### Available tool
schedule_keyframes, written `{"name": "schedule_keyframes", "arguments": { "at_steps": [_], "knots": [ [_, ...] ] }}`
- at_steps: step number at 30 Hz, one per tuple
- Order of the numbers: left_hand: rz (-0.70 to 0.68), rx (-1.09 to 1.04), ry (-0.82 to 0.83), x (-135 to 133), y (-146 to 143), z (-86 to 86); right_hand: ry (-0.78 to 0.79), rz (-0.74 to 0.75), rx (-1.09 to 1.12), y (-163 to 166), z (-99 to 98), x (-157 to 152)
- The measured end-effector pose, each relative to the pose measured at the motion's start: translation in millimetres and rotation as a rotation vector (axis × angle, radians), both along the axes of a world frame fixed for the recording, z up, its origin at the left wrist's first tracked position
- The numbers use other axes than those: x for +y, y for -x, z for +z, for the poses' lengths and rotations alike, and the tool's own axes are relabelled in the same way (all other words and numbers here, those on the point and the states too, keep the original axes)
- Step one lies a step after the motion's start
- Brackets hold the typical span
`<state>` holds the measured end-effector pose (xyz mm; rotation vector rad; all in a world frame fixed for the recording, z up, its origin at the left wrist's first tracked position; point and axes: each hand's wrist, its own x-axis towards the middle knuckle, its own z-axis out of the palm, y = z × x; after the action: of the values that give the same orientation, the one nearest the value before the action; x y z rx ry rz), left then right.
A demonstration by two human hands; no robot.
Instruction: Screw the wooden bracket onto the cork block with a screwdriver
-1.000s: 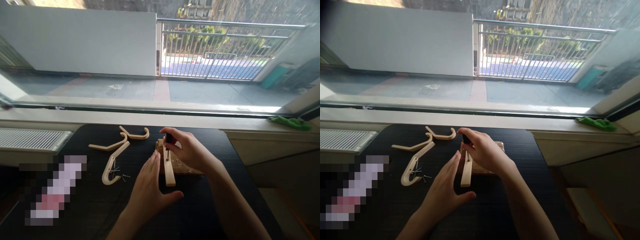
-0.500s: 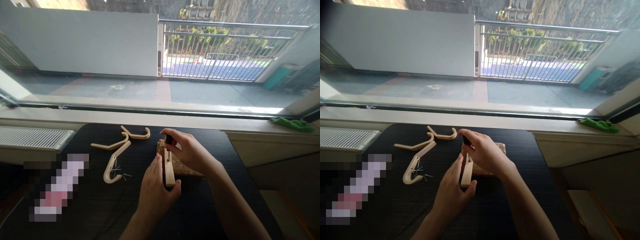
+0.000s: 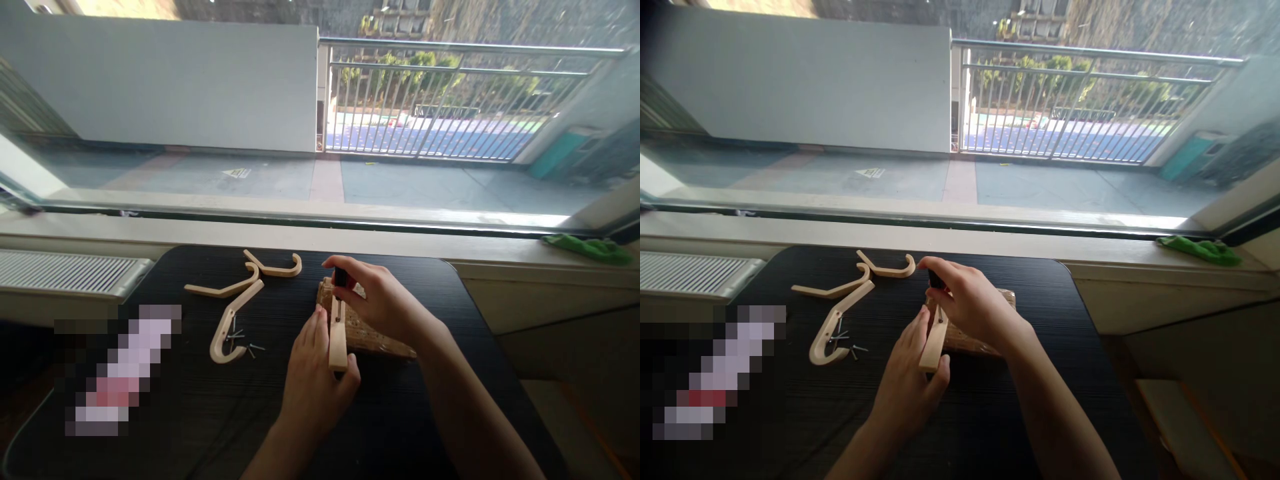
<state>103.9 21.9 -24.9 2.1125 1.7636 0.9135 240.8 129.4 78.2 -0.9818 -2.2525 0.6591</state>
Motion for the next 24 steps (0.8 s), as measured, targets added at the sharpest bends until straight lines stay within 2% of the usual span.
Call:
{"name": "schedule_keyframes", "arguments": {
  "at_steps": [4, 5, 7, 9, 12, 14, 18, 24],
  "knots": [
    [-0.142, -0.013, 0.078, 5.7, 27.8, 9.2, -0.012, 0.023, -0.003, -2.4, 0.2, -2.1],
    [-0.140, -0.041, 0.113, 12.3, 35.1, 12.8, -0.019, 0.035, -0.006, -3.0, 0.4, -2.9],
    [-0.045, -0.117, 0.182, 32.4, 44.0, 20.2, -0.033, 0.053, -0.014, -3.8, 1.0, -4.5],
    [0.030, -0.172, 0.192, 57.9, 43.1, 25.9, -0.041, 0.055, -0.018, -4.5, 1.6, -5.6],
    [-0.002, -0.185, 0.121, 91.2, 29.9, 27.6, -0.056, 0.034, -0.017, -6.4, 2.0, -5.8],
    [-0.055, -0.145, 0.108, 103.2, 21.4, 24.6, -0.059, 0.026, -0.026, -7.9, 1.6, -5.2],
    [-0.064, -0.045, 0.091, 105.2, 19.0, 18.0, -0.053, 0.021, -0.025, -8.4, 0.2, -4.0],
    [0.001, 0.096, 0.112, 102.3, 30.8, 20.2, -0.061, 0.014, -0.022, -2.7, -2.8, -3.4]
  ]
}}
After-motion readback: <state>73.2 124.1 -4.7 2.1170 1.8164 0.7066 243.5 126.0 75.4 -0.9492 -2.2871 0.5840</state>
